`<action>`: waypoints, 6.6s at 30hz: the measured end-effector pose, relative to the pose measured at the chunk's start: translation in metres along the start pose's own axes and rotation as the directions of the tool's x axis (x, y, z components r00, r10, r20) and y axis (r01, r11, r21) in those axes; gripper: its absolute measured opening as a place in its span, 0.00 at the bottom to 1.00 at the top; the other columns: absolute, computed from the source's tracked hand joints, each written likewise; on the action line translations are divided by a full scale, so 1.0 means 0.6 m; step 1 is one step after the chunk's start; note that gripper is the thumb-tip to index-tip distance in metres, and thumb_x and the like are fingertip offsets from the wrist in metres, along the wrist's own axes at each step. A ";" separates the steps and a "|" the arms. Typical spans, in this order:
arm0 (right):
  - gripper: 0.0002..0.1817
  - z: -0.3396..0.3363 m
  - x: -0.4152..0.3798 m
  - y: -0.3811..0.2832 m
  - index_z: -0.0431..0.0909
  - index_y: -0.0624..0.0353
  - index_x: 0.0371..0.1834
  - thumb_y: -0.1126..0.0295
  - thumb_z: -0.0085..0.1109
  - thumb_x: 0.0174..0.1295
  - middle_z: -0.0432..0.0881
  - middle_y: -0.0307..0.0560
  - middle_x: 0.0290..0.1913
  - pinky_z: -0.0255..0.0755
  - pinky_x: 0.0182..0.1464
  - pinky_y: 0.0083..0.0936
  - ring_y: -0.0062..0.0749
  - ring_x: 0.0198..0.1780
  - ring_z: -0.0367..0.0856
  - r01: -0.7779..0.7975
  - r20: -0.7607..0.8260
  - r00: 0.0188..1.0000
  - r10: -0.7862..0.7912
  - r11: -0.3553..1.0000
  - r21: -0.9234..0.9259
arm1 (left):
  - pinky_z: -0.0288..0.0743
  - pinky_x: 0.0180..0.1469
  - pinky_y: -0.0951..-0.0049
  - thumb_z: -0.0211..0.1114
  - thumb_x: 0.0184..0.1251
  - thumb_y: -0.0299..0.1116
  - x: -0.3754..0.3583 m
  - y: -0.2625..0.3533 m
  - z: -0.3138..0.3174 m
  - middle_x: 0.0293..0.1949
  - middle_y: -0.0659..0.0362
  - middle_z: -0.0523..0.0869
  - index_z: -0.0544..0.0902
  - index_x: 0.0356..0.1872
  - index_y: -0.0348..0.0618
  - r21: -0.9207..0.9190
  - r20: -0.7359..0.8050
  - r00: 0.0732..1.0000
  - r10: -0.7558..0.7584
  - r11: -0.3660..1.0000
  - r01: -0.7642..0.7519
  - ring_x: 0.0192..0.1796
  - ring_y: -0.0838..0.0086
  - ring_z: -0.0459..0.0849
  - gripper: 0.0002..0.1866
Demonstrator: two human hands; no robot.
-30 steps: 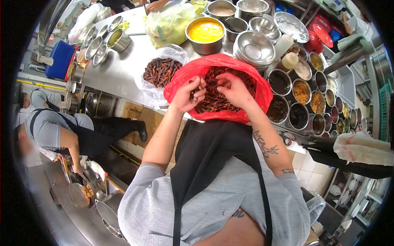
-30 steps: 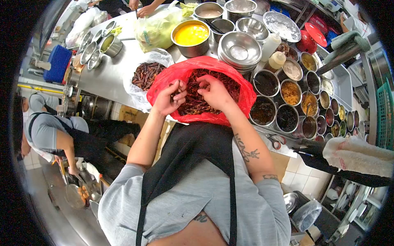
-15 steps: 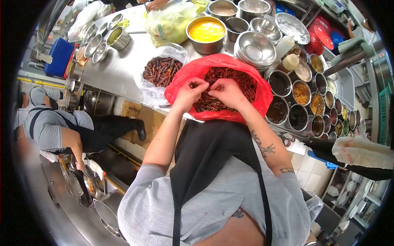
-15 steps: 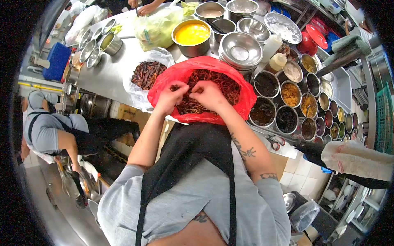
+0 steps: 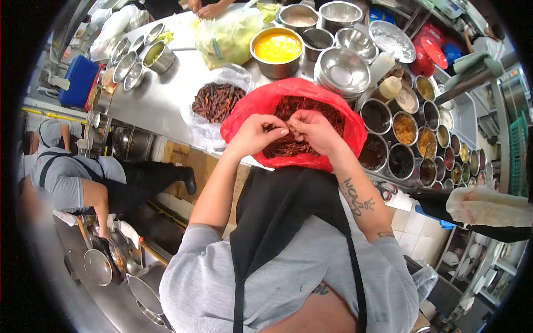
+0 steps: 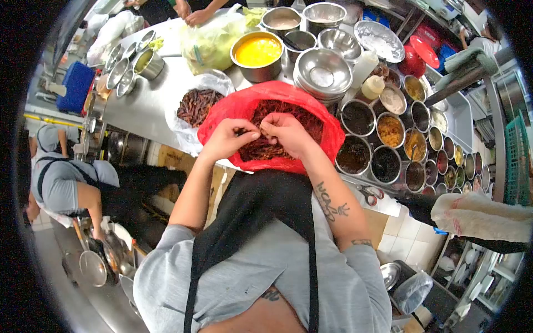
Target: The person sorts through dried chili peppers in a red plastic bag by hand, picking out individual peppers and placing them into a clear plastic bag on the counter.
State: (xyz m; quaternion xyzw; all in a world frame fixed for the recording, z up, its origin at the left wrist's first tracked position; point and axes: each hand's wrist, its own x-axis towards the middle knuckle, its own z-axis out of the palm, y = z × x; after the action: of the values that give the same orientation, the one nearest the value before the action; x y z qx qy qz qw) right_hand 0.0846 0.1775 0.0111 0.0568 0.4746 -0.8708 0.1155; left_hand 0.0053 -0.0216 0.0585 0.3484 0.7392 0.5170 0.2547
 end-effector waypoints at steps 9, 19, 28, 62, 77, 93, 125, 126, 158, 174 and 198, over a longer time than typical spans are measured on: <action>0.17 0.023 0.017 0.035 0.84 0.56 0.51 0.71 0.62 0.57 0.83 0.52 0.48 0.76 0.58 0.40 0.48 0.55 0.82 0.162 0.150 0.979 -0.135 0.086 -0.983 | 0.74 0.34 0.74 0.68 0.68 0.37 0.049 -0.002 -0.188 0.28 0.61 0.86 0.86 0.38 0.34 -0.043 -0.535 0.796 -0.283 0.950 0.309 0.29 0.77 0.80 0.13; 0.15 0.054 -0.017 0.006 0.85 0.57 0.45 0.70 0.60 0.53 0.85 0.54 0.46 0.78 0.55 0.45 0.51 0.52 0.84 -0.126 -0.140 0.989 0.055 -0.204 -0.971 | 0.76 0.61 0.55 0.72 0.56 0.47 0.081 -0.114 -0.172 0.56 0.42 0.82 0.84 0.54 0.41 0.676 -0.550 0.831 0.084 0.628 0.384 0.57 0.47 0.82 0.27; 0.12 0.011 -0.020 -0.018 0.84 0.58 0.43 0.64 0.62 0.61 0.87 0.57 0.41 0.77 0.53 0.44 0.52 0.48 0.85 -0.178 -0.247 0.941 -0.233 0.282 -0.943 | 0.80 0.43 0.69 0.69 0.65 0.29 0.035 0.042 -0.043 0.35 0.52 0.88 0.84 0.50 0.35 0.223 -0.200 0.976 -0.084 0.966 0.129 0.37 0.69 0.86 0.14; 0.59 -0.047 -0.056 -0.047 0.58 0.61 0.76 0.47 0.81 0.43 0.72 0.60 0.70 0.62 0.74 0.36 0.49 0.72 0.69 -0.240 -0.253 0.968 -0.005 0.300 -0.923 | 0.63 0.75 0.57 0.84 0.36 0.43 0.033 -0.032 0.076 0.76 0.33 0.51 0.41 0.81 0.46 0.613 0.178 0.845 -0.504 0.728 0.306 0.74 0.42 0.65 0.72; 0.26 -0.071 -0.043 -0.072 0.83 0.65 0.53 0.52 0.65 0.63 0.88 0.60 0.45 0.79 0.53 0.40 0.51 0.47 0.88 -0.165 -0.392 0.849 -0.354 0.527 -0.834 | 0.60 0.75 0.60 0.68 0.45 0.21 0.044 -0.044 0.001 0.66 0.42 0.75 0.67 0.71 0.39 0.472 -0.013 0.997 -0.078 0.878 0.075 0.72 0.50 0.69 0.44; 0.39 -0.044 -0.039 -0.014 0.67 0.63 0.70 0.71 0.69 0.52 0.77 0.64 0.64 0.68 0.70 0.37 0.51 0.68 0.74 -0.300 -0.373 0.902 -0.216 0.309 -0.903 | 0.61 0.75 0.55 0.79 0.50 0.39 0.042 -0.048 0.097 0.70 0.37 0.67 0.67 0.71 0.36 0.498 -0.246 0.964 0.097 0.866 0.040 0.72 0.44 0.67 0.46; 0.21 -0.017 -0.060 -0.073 0.75 0.69 0.59 0.87 0.53 0.61 0.81 0.55 0.56 0.82 0.55 0.30 0.39 0.57 0.84 0.052 -0.318 0.943 -0.102 0.985 -0.162 | 0.79 0.46 0.72 0.68 0.67 0.27 0.045 0.007 0.051 0.40 0.55 0.90 0.84 0.51 0.34 0.063 -0.102 0.988 -0.112 0.991 0.119 0.40 0.77 0.85 0.13; 0.21 -0.015 -0.055 -0.067 0.74 0.70 0.59 0.87 0.54 0.61 0.81 0.55 0.56 0.82 0.56 0.30 0.39 0.56 0.84 0.090 -0.315 0.936 -0.157 0.972 -0.217 | 0.79 0.46 0.72 0.68 0.67 0.27 0.044 0.015 0.057 0.40 0.55 0.90 0.84 0.51 0.34 0.034 -0.109 0.988 -0.109 0.993 0.114 0.40 0.77 0.85 0.13; 0.10 0.059 -0.078 -0.124 0.86 0.67 0.37 0.70 0.65 0.61 0.88 0.48 0.32 0.78 0.41 0.26 0.26 0.35 0.85 0.069 -0.175 0.944 -0.279 0.687 -0.724 | 0.77 0.45 0.77 0.66 0.71 0.27 -0.017 0.075 0.062 0.36 0.61 0.88 0.84 0.45 0.36 0.073 -0.222 0.973 -0.058 0.994 0.076 0.40 0.82 0.83 0.07; 0.04 0.012 -0.079 -0.102 0.81 0.60 0.43 0.74 0.62 0.68 0.81 0.36 0.36 0.73 0.37 0.21 0.19 0.35 0.79 0.017 -0.045 0.999 -0.021 0.996 -0.089 | 0.75 0.49 0.75 0.65 0.70 0.26 0.011 0.074 0.035 0.36 0.59 0.87 0.83 0.40 0.37 0.235 -0.107 0.961 0.253 0.946 -0.223 0.42 0.78 0.82 0.03; 0.15 -0.026 -0.082 -0.058 0.86 0.56 0.42 0.78 0.61 0.50 0.83 0.55 0.47 0.75 0.58 0.45 0.52 0.55 0.81 -0.183 -0.185 0.977 -0.109 0.029 -0.983 | 0.75 0.48 0.77 0.66 0.72 0.29 -0.003 -0.036 0.057 0.38 0.62 0.86 0.81 0.45 0.35 -0.220 -0.109 0.975 -0.192 0.962 0.165 0.43 0.81 0.82 0.08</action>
State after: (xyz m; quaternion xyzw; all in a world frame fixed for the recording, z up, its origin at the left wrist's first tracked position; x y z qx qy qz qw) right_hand 0.1233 0.2161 0.0409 0.0635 0.9537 -0.2785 0.0945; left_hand 0.0261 -0.0078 0.0269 0.2173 0.7240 0.5884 0.2872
